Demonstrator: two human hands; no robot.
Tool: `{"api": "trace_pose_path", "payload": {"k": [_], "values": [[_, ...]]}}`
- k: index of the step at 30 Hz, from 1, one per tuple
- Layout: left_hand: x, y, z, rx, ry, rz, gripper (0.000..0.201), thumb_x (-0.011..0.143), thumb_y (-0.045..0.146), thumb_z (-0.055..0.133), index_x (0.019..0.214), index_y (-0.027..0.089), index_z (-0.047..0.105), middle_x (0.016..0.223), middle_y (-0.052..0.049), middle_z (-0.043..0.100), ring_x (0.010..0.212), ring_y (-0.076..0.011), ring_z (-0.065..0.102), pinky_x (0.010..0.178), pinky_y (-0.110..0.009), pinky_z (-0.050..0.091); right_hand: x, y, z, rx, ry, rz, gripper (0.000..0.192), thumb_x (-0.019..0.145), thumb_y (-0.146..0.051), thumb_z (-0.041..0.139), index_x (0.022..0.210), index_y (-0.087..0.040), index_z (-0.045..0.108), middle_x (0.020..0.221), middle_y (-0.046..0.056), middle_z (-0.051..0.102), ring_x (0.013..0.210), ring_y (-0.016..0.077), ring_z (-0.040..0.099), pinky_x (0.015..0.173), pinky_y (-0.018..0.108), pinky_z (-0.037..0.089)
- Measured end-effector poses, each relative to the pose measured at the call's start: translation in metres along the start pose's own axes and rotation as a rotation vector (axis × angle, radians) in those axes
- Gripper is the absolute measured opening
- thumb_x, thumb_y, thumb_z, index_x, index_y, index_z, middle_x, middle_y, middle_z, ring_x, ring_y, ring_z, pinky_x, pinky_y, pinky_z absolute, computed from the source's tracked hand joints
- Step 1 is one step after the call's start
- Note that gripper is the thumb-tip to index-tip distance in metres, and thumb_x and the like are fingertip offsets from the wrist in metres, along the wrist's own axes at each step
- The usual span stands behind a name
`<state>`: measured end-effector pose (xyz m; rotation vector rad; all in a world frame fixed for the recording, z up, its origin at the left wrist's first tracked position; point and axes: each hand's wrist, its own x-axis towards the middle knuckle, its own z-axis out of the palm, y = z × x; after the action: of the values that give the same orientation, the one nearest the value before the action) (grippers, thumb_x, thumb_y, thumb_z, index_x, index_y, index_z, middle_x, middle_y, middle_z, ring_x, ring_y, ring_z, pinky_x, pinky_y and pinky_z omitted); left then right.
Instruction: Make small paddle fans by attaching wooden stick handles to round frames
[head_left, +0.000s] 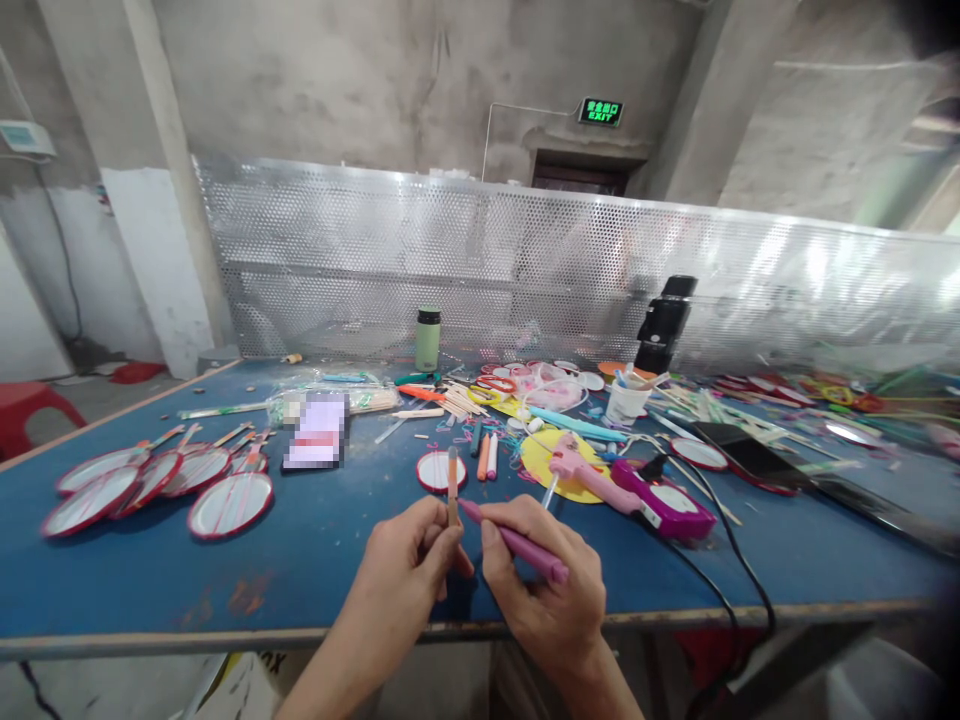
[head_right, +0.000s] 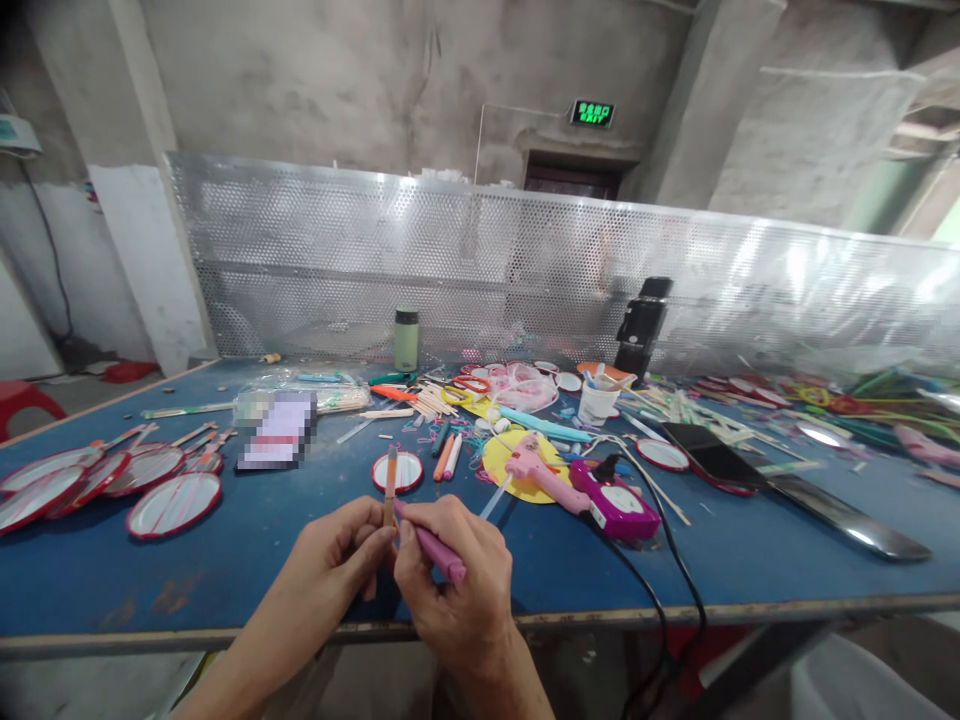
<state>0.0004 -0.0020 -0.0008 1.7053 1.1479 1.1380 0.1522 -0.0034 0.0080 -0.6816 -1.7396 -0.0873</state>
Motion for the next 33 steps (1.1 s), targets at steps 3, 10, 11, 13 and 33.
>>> {"api": "trace_pose_path", "payload": {"k": [3, 10, 11, 13, 33], "values": [[0.0004, 0.0011, 0.0001, 0.0, 0.0, -0.007, 0.031, 0.094, 0.041, 0.05, 0.072, 0.019, 0.056, 0.054, 0.005, 0.053, 0.051, -0.0122, 0.048, 0.053, -0.022, 0.034, 0.0001, -0.0002, 0.0001, 0.0, -0.001, -0.011, 0.016, 0.085, -0.008, 0.058, 0.092, -0.02, 0.066, 0.071, -0.001, 0.068, 0.058, 0.0107, 0.06, 0.056, 0.022, 0.048], [-0.0006, -0.0011, -0.0002, 0.005, -0.001, -0.006, 0.03, 0.094, 0.039, 0.049, 0.073, 0.019, 0.056, 0.056, 0.004, 0.054, 0.052, -0.0121, 0.049, 0.054, -0.022, 0.035, -0.0038, 0.0016, 0.0008, 0.007, 0.01, 0.0, 0.017, 0.085, -0.007, 0.058, 0.095, -0.02, 0.065, 0.074, -0.001, 0.068, 0.06, 0.0102, 0.061, 0.058, 0.022, 0.047], [-0.0006, -0.0015, -0.0002, 0.01, -0.001, -0.005, 0.031, 0.094, 0.04, 0.049, 0.073, 0.019, 0.057, 0.055, 0.004, 0.054, 0.052, -0.0121, 0.049, 0.054, -0.022, 0.035, -0.0036, 0.0015, 0.0009, 0.006, 0.01, -0.006, 0.017, 0.085, -0.007, 0.058, 0.095, -0.02, 0.065, 0.073, -0.001, 0.068, 0.06, 0.0101, 0.06, 0.058, 0.022, 0.047], [-0.0006, -0.0018, -0.0002, 0.016, 0.0, -0.007, 0.031, 0.094, 0.04, 0.049, 0.074, 0.019, 0.057, 0.055, 0.005, 0.053, 0.051, -0.012, 0.048, 0.053, -0.022, 0.035, -0.0028, 0.0014, 0.001, 0.007, -0.002, -0.013, 0.017, 0.085, -0.007, 0.058, 0.094, -0.019, 0.065, 0.073, -0.001, 0.068, 0.06, 0.0099, 0.06, 0.058, 0.021, 0.047], [-0.0012, -0.002, -0.0001, 0.011, 0.01, 0.003, 0.031, 0.094, 0.04, 0.05, 0.072, 0.019, 0.056, 0.054, 0.005, 0.054, 0.05, -0.0117, 0.049, 0.053, -0.022, 0.034, -0.0025, 0.0012, 0.0019, 0.003, 0.009, -0.02, 0.016, 0.085, -0.007, 0.058, 0.093, -0.019, 0.065, 0.072, -0.001, 0.067, 0.059, 0.0103, 0.059, 0.058, 0.022, 0.047]]}}
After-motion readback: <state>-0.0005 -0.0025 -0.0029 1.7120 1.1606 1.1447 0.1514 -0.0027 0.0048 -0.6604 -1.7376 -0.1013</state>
